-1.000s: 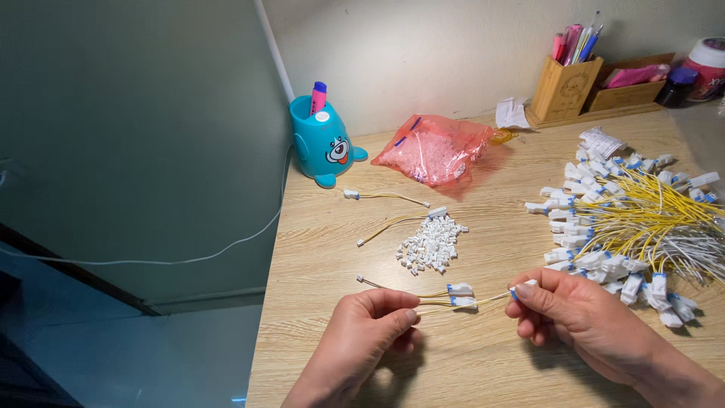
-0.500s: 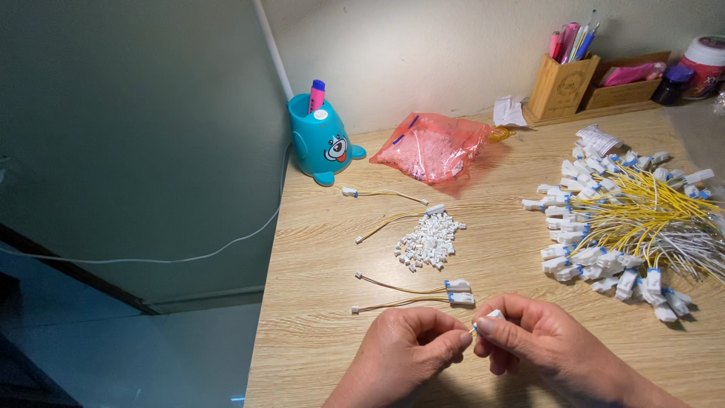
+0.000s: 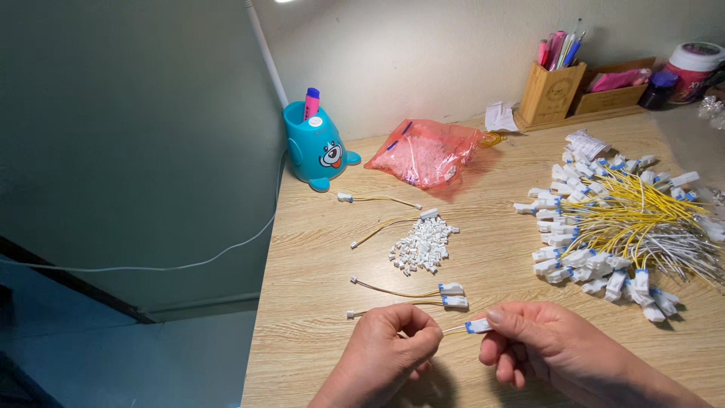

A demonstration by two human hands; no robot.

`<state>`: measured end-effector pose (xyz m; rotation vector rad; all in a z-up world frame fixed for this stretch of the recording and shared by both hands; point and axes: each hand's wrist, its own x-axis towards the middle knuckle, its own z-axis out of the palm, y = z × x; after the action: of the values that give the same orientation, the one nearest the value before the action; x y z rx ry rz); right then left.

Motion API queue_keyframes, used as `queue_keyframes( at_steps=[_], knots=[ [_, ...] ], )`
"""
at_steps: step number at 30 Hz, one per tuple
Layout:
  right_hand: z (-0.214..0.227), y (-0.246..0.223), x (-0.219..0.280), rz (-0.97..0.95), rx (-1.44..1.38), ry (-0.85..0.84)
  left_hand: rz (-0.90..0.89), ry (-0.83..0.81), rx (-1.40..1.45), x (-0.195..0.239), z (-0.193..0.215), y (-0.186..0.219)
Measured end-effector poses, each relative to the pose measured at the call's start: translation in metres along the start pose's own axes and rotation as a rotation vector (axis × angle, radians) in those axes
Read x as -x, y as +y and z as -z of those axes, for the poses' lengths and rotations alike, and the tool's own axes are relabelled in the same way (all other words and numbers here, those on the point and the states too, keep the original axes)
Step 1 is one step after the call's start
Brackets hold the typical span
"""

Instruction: The person assembles small LED light strings by hand on a wooden desk. They pick up individual yellow wires and white plastic connectors, then insert the wire ends into the connectors to complete the assembly. The person repeats this process for multiple wires, placing the finished units on the table.

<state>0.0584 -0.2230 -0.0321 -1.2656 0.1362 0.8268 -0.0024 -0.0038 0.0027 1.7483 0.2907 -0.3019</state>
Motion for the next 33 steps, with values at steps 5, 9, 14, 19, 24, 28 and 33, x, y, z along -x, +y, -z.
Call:
queue_keyframes(
  at_steps=[5,9,14,19,24,28,33],
  knots=[
    [-0.004,-0.007,0.003,-0.015,0.019,0.012,0.063,-0.097,0.247,-0.007,-0.001,-0.012],
    [0.001,-0.006,0.003,0.003,0.072,-0.026,0.218,-0.137,0.411,-0.002,0.0,-0.001],
    [0.011,0.0,-0.003,0.018,0.147,0.027,0.153,-0.249,0.206,0.007,0.007,0.002],
    [0.03,-0.005,-0.011,0.074,0.224,0.132,0.158,-0.254,-0.082,0.006,0.029,0.007],
    [0.025,-0.02,-0.005,0.04,0.387,0.282,0.182,-0.128,-0.105,-0.002,0.043,0.0],
    [0.022,-0.017,-0.007,0.036,0.475,0.338,0.17,-0.084,-0.18,0.003,0.04,0.003],
    [-0.006,-0.03,0.009,0.002,0.883,0.48,0.127,0.034,-0.345,0.011,0.033,0.014]
  ],
)
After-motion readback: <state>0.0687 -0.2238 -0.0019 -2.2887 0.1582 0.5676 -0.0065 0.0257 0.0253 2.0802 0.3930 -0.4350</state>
